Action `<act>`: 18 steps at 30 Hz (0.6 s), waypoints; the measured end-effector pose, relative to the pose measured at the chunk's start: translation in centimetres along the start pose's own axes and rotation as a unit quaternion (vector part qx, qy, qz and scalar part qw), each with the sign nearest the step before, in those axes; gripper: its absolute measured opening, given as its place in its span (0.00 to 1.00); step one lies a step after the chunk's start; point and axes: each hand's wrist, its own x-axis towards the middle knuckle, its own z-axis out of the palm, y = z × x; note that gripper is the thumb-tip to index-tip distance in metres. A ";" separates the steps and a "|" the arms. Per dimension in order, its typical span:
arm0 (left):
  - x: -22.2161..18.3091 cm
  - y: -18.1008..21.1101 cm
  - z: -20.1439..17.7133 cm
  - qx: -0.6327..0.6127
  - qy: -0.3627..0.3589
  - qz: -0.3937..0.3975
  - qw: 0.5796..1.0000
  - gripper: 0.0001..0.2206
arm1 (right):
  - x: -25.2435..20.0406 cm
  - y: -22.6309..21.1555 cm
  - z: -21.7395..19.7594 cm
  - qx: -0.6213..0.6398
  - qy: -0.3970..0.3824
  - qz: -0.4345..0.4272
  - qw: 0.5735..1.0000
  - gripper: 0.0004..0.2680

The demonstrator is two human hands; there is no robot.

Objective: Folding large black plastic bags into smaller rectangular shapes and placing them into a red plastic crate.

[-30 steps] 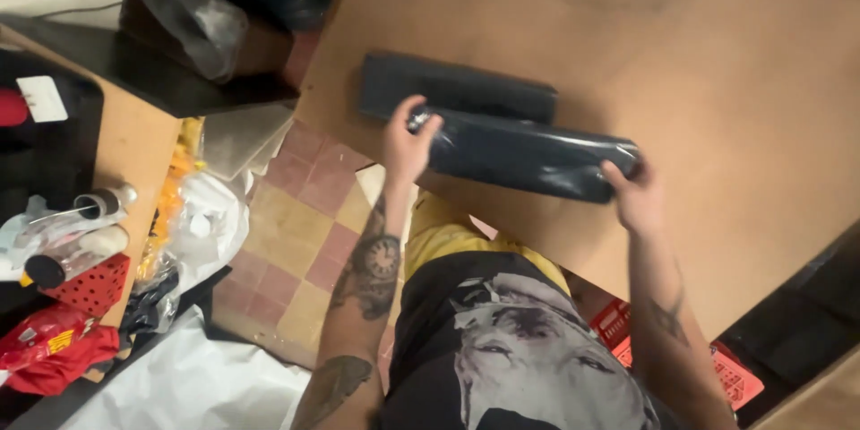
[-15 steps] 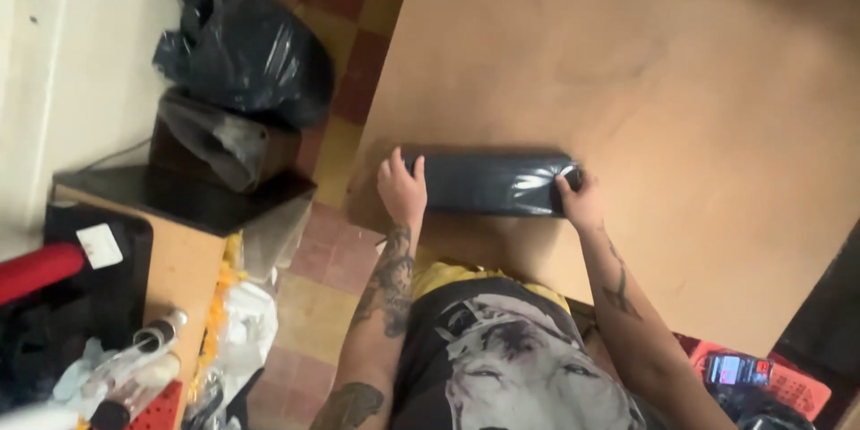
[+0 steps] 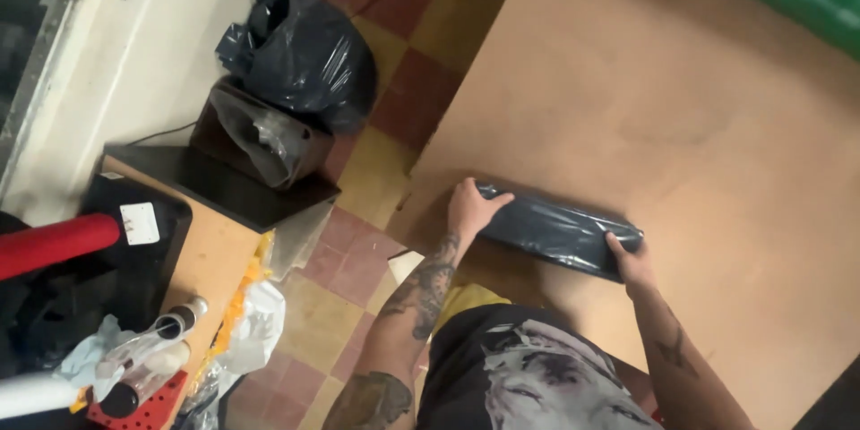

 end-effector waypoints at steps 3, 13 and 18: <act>0.5 -0.1 1.0 0.012 0.015 0.026 0.999 0.42 | 3.0 5.3 -0.9 -0.289 0.157 -0.067 0.942 0.36; 1.0 -2.3 3.2 0.034 0.099 0.090 0.990 0.44 | -3.3 -2.9 12.2 -0.472 -0.033 -0.426 0.771 0.25; 1.6 -2.8 3.6 0.003 0.085 0.091 0.992 0.43 | 0.3 2.0 4.5 -0.511 0.074 -0.411 0.751 0.35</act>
